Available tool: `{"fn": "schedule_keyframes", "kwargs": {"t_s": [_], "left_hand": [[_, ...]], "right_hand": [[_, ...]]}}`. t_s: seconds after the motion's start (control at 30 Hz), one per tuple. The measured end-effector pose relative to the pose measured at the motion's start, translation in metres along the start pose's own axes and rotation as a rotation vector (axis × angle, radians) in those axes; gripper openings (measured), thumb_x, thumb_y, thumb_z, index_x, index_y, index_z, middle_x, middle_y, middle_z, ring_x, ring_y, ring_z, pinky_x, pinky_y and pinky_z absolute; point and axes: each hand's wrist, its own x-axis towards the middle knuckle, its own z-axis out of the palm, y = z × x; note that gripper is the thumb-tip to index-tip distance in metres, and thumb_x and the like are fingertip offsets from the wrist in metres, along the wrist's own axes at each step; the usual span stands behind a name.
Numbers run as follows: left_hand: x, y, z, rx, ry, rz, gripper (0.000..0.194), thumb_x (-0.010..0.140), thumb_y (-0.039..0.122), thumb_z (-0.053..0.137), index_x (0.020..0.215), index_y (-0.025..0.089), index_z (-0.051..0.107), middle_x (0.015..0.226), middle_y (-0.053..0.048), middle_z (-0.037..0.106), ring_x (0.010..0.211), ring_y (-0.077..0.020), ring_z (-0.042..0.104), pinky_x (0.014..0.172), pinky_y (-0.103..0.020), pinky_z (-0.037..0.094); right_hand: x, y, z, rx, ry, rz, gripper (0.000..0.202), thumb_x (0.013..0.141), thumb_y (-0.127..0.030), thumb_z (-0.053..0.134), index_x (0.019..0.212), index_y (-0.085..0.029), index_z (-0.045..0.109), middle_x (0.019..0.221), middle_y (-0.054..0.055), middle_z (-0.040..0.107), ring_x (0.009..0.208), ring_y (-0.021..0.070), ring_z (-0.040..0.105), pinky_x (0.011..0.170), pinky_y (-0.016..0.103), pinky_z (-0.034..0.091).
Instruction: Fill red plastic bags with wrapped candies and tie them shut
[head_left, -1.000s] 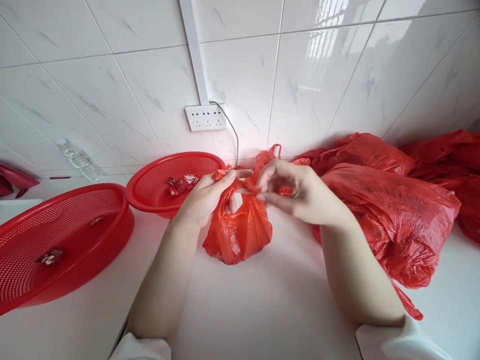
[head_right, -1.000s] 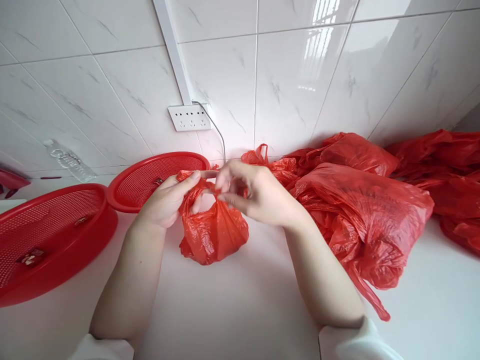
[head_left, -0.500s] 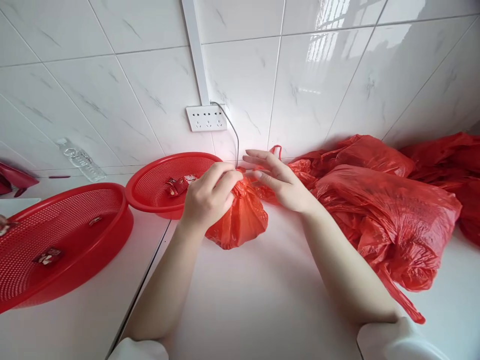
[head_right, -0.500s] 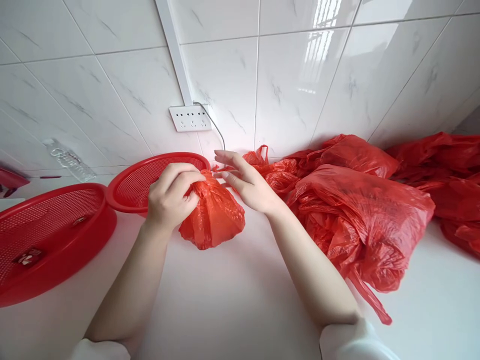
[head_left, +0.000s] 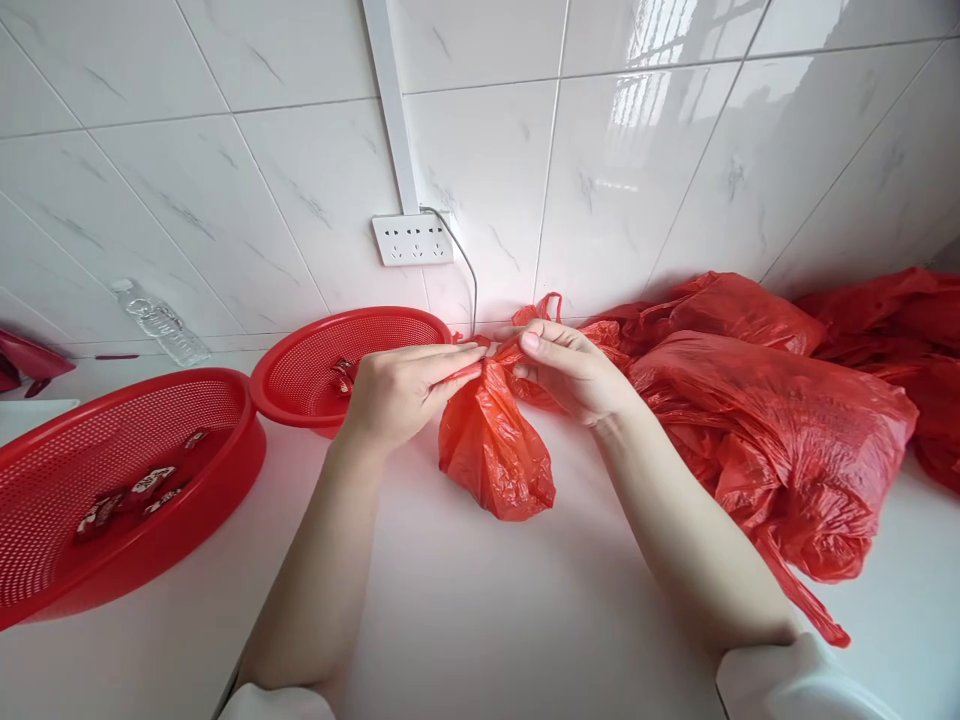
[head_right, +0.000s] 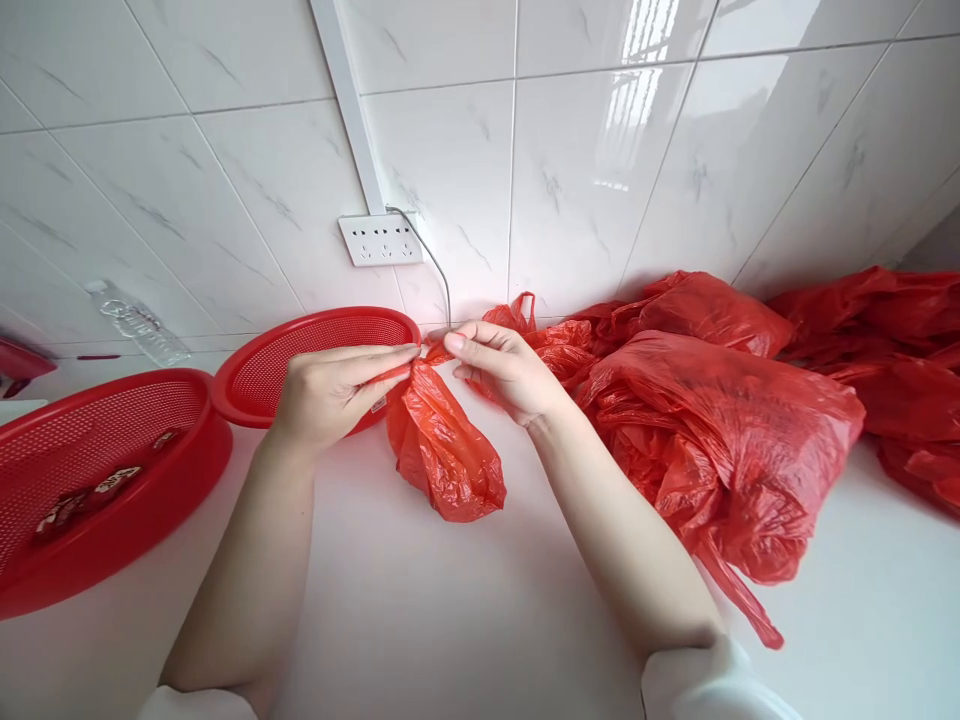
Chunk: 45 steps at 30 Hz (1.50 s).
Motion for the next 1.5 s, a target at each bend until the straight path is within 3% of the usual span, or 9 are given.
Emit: {"fn": "schedule_keyframes", "kwargs": {"t_s": [0.13, 0.27, 0.47, 0.63, 0.87, 0.97, 1.13, 1.3, 1.5], "left_hand": [[0.002, -0.001, -0.015, 0.017, -0.055, -0.081, 0.014, 0.087, 0.03, 0.062, 0.082, 0.022, 0.073, 0.082, -0.001, 0.075, 0.076, -0.0157, 0.069, 0.067, -0.026, 0.051], [0.001, -0.002, -0.014, 0.048, -0.103, -0.167, 0.032, 0.089, 0.034, 0.059, 0.061, 0.02, 0.063, 0.055, 0.001, 0.06, 0.053, -0.0112, 0.055, 0.053, -0.025, 0.038], [0.0, -0.01, -0.009, -0.073, -0.178, -0.288, 0.041, 0.09, 0.037, 0.054, 0.053, 0.018, 0.054, 0.048, 0.003, 0.05, 0.046, -0.0095, 0.045, 0.049, -0.026, 0.032], [-0.002, -0.012, -0.013, -0.192, -0.224, -0.395, 0.037, 0.089, 0.041, 0.053, 0.06, 0.019, 0.061, 0.051, 0.002, 0.056, 0.047, -0.0108, 0.051, 0.05, -0.026, 0.037], [0.001, -0.004, -0.005, -0.178, -0.348, -0.427, 0.04, 0.09, 0.04, 0.051, 0.057, 0.019, 0.054, 0.052, 0.003, 0.055, 0.049, -0.0106, 0.051, 0.051, -0.026, 0.037], [0.0, -0.007, -0.01, -0.188, -0.415, -0.403, 0.04, 0.09, 0.036, 0.05, 0.053, 0.018, 0.05, 0.052, 0.003, 0.052, 0.049, -0.0096, 0.048, 0.051, -0.026, 0.035], [-0.007, -0.026, -0.031, -0.217, -0.416, -0.457, 0.041, 0.089, 0.036, 0.05, 0.052, 0.019, 0.045, 0.05, 0.003, 0.045, 0.048, -0.0098, 0.041, 0.048, -0.027, 0.03], [-0.017, -0.05, -0.043, -0.225, -0.449, -0.558, 0.041, 0.086, 0.037, 0.051, 0.05, 0.019, 0.042, 0.048, 0.003, 0.042, 0.046, -0.0098, 0.039, 0.047, -0.026, 0.029], [-0.019, -0.051, -0.024, -0.261, -0.758, -0.743, 0.04, 0.084, 0.047, 0.05, 0.055, 0.02, 0.055, 0.057, -0.001, 0.059, 0.051, -0.0135, 0.055, 0.049, -0.026, 0.041]], "right_hand": [[0.001, 0.003, 0.001, 0.145, -0.05, 0.094, 0.023, 0.081, -0.038, 0.07, 0.073, -0.02, 0.06, 0.085, 0.001, 0.064, 0.084, 0.0133, 0.06, 0.083, 0.028, 0.049], [0.002, 0.004, 0.0, -0.006, 0.078, 0.079, 0.028, 0.076, -0.042, 0.075, 0.073, -0.018, 0.059, 0.077, 0.001, 0.059, 0.072, 0.0109, 0.055, 0.068, 0.023, 0.047], [0.002, -0.002, -0.025, 0.042, 0.102, 0.245, 0.059, 0.077, -0.058, 0.068, 0.057, -0.02, 0.026, 0.056, -0.007, 0.022, 0.048, 0.0069, 0.022, 0.039, 0.02, 0.014], [-0.006, -0.012, -0.031, -0.224, 0.214, 0.092, 0.048, 0.083, -0.061, 0.058, 0.066, -0.018, 0.046, 0.062, -0.003, 0.041, 0.053, 0.0081, 0.037, 0.043, 0.02, 0.023], [-0.018, -0.016, -0.006, -0.736, -0.165, 0.065, 0.037, 0.086, -0.052, 0.058, 0.074, -0.017, 0.057, 0.069, 0.0, 0.054, 0.06, 0.0107, 0.046, 0.056, 0.024, 0.037], [-0.018, -0.022, -0.009, -0.861, -0.051, -0.038, 0.031, 0.086, -0.044, 0.058, 0.07, -0.017, 0.055, 0.068, -0.001, 0.053, 0.06, 0.0108, 0.045, 0.057, 0.025, 0.035], [-0.027, -0.043, -0.03, -1.187, 0.424, -0.067, 0.026, 0.079, -0.032, 0.061, 0.062, -0.019, 0.048, 0.055, -0.004, 0.043, 0.052, 0.0096, 0.035, 0.052, 0.026, 0.029], [-0.031, -0.052, -0.06, -1.351, 0.635, -0.025, 0.019, 0.076, -0.028, 0.057, 0.061, -0.02, 0.048, 0.055, -0.002, 0.046, 0.054, 0.0118, 0.04, 0.055, 0.027, 0.033], [-0.035, -0.051, -0.08, -1.502, 0.357, 0.335, 0.014, 0.075, -0.03, 0.055, 0.064, -0.02, 0.054, 0.061, 0.0, 0.057, 0.055, 0.0144, 0.047, 0.052, 0.028, 0.034]]}}
